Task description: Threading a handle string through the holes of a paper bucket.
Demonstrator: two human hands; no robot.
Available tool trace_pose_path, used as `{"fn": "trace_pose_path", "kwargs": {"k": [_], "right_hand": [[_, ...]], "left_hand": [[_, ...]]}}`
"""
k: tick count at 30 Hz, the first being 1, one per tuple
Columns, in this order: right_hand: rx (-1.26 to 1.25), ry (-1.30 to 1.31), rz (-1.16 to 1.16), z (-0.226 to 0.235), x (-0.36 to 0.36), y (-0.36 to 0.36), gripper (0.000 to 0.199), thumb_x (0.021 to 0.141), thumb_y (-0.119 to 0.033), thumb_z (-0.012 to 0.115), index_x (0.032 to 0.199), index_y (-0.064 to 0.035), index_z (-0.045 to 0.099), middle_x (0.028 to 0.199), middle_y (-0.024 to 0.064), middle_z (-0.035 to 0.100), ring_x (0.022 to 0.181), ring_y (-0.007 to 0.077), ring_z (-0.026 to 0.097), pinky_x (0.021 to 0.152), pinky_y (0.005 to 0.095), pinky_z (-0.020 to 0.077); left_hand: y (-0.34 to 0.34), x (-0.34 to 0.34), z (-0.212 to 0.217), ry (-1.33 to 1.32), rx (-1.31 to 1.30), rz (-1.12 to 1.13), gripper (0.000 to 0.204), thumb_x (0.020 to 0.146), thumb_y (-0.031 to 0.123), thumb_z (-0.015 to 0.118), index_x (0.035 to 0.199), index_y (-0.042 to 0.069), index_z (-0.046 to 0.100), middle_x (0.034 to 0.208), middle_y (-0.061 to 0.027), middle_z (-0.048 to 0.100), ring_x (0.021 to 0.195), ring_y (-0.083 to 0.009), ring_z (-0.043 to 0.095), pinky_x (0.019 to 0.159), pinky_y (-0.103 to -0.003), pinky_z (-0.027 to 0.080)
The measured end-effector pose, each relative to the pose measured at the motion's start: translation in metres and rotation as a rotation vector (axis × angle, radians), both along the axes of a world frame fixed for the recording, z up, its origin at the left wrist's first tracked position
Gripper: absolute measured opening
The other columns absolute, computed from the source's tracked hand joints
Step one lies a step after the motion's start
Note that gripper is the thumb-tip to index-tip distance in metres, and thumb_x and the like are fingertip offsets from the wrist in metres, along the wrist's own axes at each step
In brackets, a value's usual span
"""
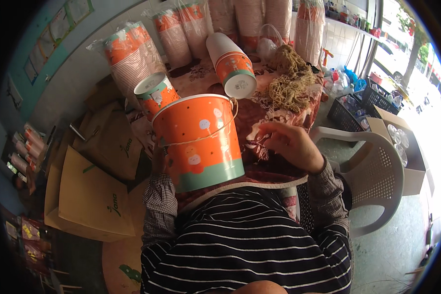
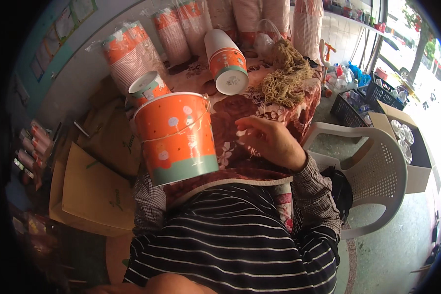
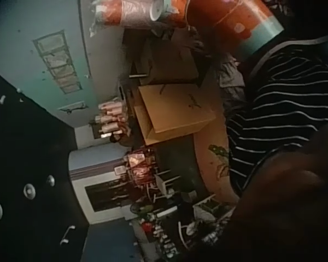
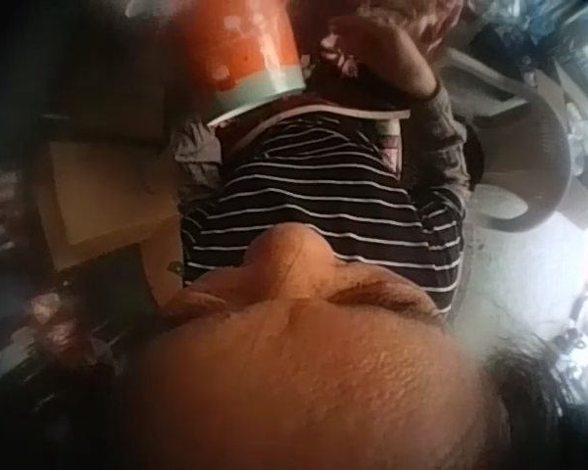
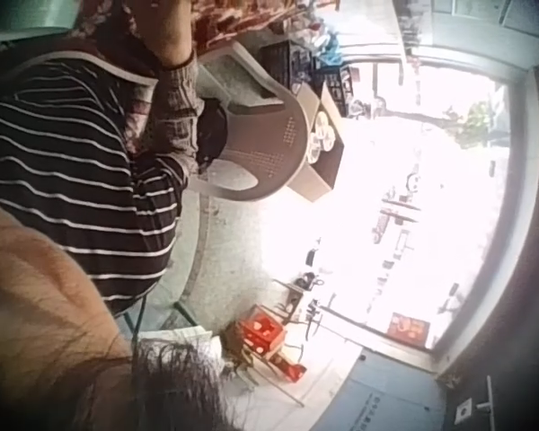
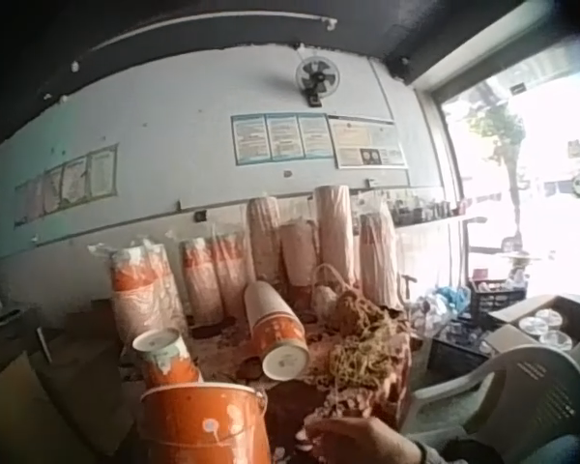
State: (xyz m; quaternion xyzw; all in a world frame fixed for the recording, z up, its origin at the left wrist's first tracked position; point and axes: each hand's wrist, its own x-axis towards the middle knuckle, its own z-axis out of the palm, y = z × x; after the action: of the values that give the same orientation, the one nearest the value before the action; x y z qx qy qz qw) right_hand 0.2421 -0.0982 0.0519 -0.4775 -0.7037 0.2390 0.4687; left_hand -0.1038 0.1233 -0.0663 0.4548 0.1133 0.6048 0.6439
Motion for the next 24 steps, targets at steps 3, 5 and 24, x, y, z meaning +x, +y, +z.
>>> {"fn": "trace_pose_path", "kwargs": {"k": [3, 5, 24], "right_hand": [[-0.038, -0.067, 0.177, -0.006, -0.008, -0.001, 0.059, 0.081, -0.016, 0.075, 0.133, -0.0033, 0.05, 0.111, 0.0157, 0.065, 0.084, 0.0165, 0.066, 0.072, 0.0292, 0.0525], [-0.054, -0.207, 0.313, 0.0, -0.013, -0.004, 0.084, 0.078, -0.022, 0.078, 0.146, -0.0037, 0.032, 0.115, 0.0209, 0.063, 0.093, 0.0259, 0.066, 0.076, 0.0352, 0.0532], [0.173, 0.007, -0.173, -0.056, -0.048, 0.047, 0.028, 0.085, -0.01, 0.068, 0.111, -0.0023, 0.061, 0.094, 0.0087, 0.062, 0.072, 0.0158, 0.061, 0.065, 0.0279, 0.0497]], "left_hand": [[-0.027, 0.001, 0.01, -0.052, -0.004, -0.065, 0.039, 0.099, 0.018, 0.048, 0.136, 0.005, 0.044, 0.133, -0.0131, 0.053, 0.121, -0.0266, 0.054, 0.104, -0.044, 0.044], [-0.044, 0.015, 0.017, -0.084, -0.01, -0.123, 0.041, 0.099, 0.02, 0.048, 0.137, 0.005, 0.043, 0.135, -0.0131, 0.052, 0.121, -0.0264, 0.053, 0.105, -0.044, 0.043], [-0.084, 0.046, 0.069, 0.511, 0.32, 0.565, 0.019, 0.091, 0.016, 0.067, 0.097, 0.0, 0.057, 0.075, -0.0001, 0.06, 0.057, -0.0047, 0.053, 0.054, -0.02, 0.047]]}}
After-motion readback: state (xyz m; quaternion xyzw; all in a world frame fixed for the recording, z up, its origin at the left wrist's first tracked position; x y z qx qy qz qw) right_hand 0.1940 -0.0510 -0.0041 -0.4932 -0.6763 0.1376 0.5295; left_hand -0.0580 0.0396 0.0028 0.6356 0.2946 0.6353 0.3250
